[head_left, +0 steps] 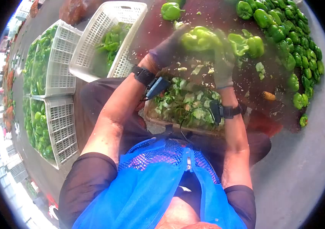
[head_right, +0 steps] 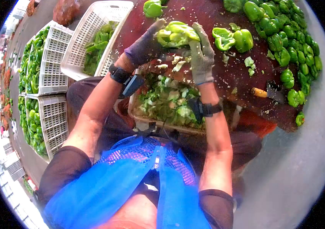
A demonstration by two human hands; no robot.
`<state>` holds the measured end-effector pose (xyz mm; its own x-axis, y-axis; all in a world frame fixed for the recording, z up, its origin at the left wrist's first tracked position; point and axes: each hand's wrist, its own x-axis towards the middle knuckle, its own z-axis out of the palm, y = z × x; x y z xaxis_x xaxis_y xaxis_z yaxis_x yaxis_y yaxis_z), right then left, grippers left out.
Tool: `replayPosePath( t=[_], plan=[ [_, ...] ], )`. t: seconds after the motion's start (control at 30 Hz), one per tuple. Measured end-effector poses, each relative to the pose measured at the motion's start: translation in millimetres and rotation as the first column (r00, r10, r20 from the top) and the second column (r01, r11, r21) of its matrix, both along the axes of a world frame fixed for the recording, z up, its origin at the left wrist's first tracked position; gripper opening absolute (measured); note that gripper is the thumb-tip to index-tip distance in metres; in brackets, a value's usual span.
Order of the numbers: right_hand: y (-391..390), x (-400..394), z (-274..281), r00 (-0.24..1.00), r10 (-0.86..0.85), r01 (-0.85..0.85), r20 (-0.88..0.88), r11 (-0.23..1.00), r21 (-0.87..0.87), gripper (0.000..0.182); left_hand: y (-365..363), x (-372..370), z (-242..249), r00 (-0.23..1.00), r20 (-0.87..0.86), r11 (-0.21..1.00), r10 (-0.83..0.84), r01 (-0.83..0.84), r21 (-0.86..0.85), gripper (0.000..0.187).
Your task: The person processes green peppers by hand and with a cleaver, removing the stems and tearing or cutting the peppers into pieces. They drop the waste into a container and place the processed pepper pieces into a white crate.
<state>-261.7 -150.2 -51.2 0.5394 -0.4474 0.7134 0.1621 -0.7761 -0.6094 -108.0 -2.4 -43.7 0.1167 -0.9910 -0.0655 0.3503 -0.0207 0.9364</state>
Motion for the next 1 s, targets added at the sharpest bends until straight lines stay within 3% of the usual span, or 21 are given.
replayPosePath(
  t=[0.03, 0.07, 0.1, 0.13, 0.2, 0.23, 0.27, 0.43, 0.5, 0.57, 0.6, 0.7, 0.73, 0.77, 0.83, 0.87, 0.9, 0.93, 0.97, 1.0],
  plan=[
    [19.1, -15.8, 57.6, 0.998, 0.021, -0.012, -0.054, 0.987, 0.16, 0.04, -0.2, -3.8, 17.8, 0.973, 0.226, 0.998, 0.043, -0.031, -0.059, 0.068],
    [12.2, -13.9, 68.7, 0.998, 0.025, -0.027, 0.059, 0.999, 0.039, 0.04, 1.4, -10.8, 46.7, 0.828, 0.539, 0.984, 0.155, -0.079, -0.16, 0.067],
    [9.0, -17.1, 81.0, 0.992, -0.01, 0.016, 0.124, 0.999, -0.05, 0.038, 2.2, -17.0, 76.0, 0.685, 0.687, 0.966, 0.242, -0.101, -0.24, 0.066],
    [6.5, -20.8, 96.0, 0.987, -0.047, 0.066, 0.157, 0.991, -0.12, 0.036, 0.9, -21.5, 102.0, 0.668, 0.694, 0.959, 0.268, -0.115, -0.259, 0.064],
    [-2.1, -24.0, 121.6, 0.978, -0.093, 0.131, 0.189, 0.972, -0.196, 0.033, -11.2, -30.3, 136.4, 0.912, 0.353, 0.969, 0.209, -0.143, -0.202, 0.052],
    [-11.7, -21.1, 125.7, 0.979, -0.086, 0.12, 0.184, 0.976, -0.184, 0.032, -17.2, -34.7, 153.7, 0.969, 0.154, 0.971, 0.192, -0.165, -0.172, 0.048],
    [-21.2, -18.4, 129.7, 0.981, -0.079, 0.11, 0.179, 0.979, -0.171, 0.032, -22.6, -35.3, 164.0, 0.976, 0.113, 0.968, 0.184, -0.16, -0.195, 0.048],
    [-42.5, -12.0, 165.1, 0.918, 0.17, -0.028, 0.358, 0.929, -0.369, 0.037, -33.0, -26.1, 169.8, 0.914, 0.337, 0.933, 0.225, -0.103, -0.344, 0.051],
    [-52.2, -3.4, 180.8, 0.919, 0.139, 0.019, 0.368, 0.919, -0.394, 0.039, -37.5, -22.1, 172.7, 0.886, 0.394, 0.92, 0.243, -0.083, -0.382, 0.052],
    [-47.0, -8.6, 178.8, 0.965, -0.044, 0.128, 0.259, 0.94, -0.316, 0.042, -39.9, -21.7, 168.9, 0.876, 0.411, 0.915, 0.254, -0.079, -0.396, 0.053],
    [-53.8, 6.8, 180.6, 0.919, 0.136, 0.028, 0.369, 0.914, -0.406, 0.04, -42.4, -20.7, 167.0, 0.858, 0.439, 0.906, 0.268, -0.069, -0.418, 0.053],
    [-33.3, -13.0, 174.3, 0.98, 0.096, -0.102, 0.174, 0.994, 0.026, 0.033, -56.0, -17.5, 147.2, 0.785, 0.521, 0.871, 0.335, -0.048, -0.488, 0.055],
    [-41.9, -11.1, 152.0, 0.999, 0.026, -0.019, -0.029, 0.976, 0.217, 0.029, -60.4, -14.7, 134.3, 0.756, 0.542, 0.86, 0.366, -0.052, -0.508, 0.055],
    [-44.1, -11.0, 133.6, 0.998, 0.069, -0.067, 0.007, 0.94, 0.334, 0.031, -62.4, -14.1, 120.0, 0.725, 0.559, 0.844, 0.403, -0.059, -0.533, 0.056],
    [-41.4, -20.1, 125.8, 0.99, 0.104, -0.045, -0.095, 0.871, 0.489, 0.033, -59.1, -18.3, 86.5, 0.706, 0.556, 0.835, 0.439, -0.09, -0.543, 0.057],
    [-41.9, -25.9, 119.7, 0.967, 0.186, -0.051, -0.173, 0.809, 0.585, 0.035, -54.8, -22.2, 68.0, 0.712, 0.538, 0.838, 0.451, -0.13, -0.53, 0.057],
    [-35.1, -32.7, 116.2, 0.955, 0.203, -0.008, -0.217, 0.748, 0.664, 0.035, -50.2, -27.9, 57.4, 0.846, 0.411, 0.896, 0.34, -0.16, -0.414, 0.055],
    [-32.7, -37.6, 111.3, 0.944, 0.226, -0.004, -0.242, 0.739, 0.674, 0.035, -47.1, -32.7, 49.3, 0.993, 0.005, 0.978, 0.122, -0.119, -0.172, 0.054],
    [-32.6, -42.3, 105.5, 0.932, 0.248, 0.0, -0.266, 0.732, 0.682, 0.035, -48.4, -36.3, 43.5, 0.949, -0.312, 0.997, 0.047, -0.062, -0.038, 0.054],
    [-28.3, -47.1, 103.0, 0.923, 0.255, 0.024, -0.288, 0.709, 0.704, 0.033, -46.0, -45.7, 43.5, 0.85, -0.523, 0.998, 0.055, -0.031, 0.054, 0.056]
  ],
)
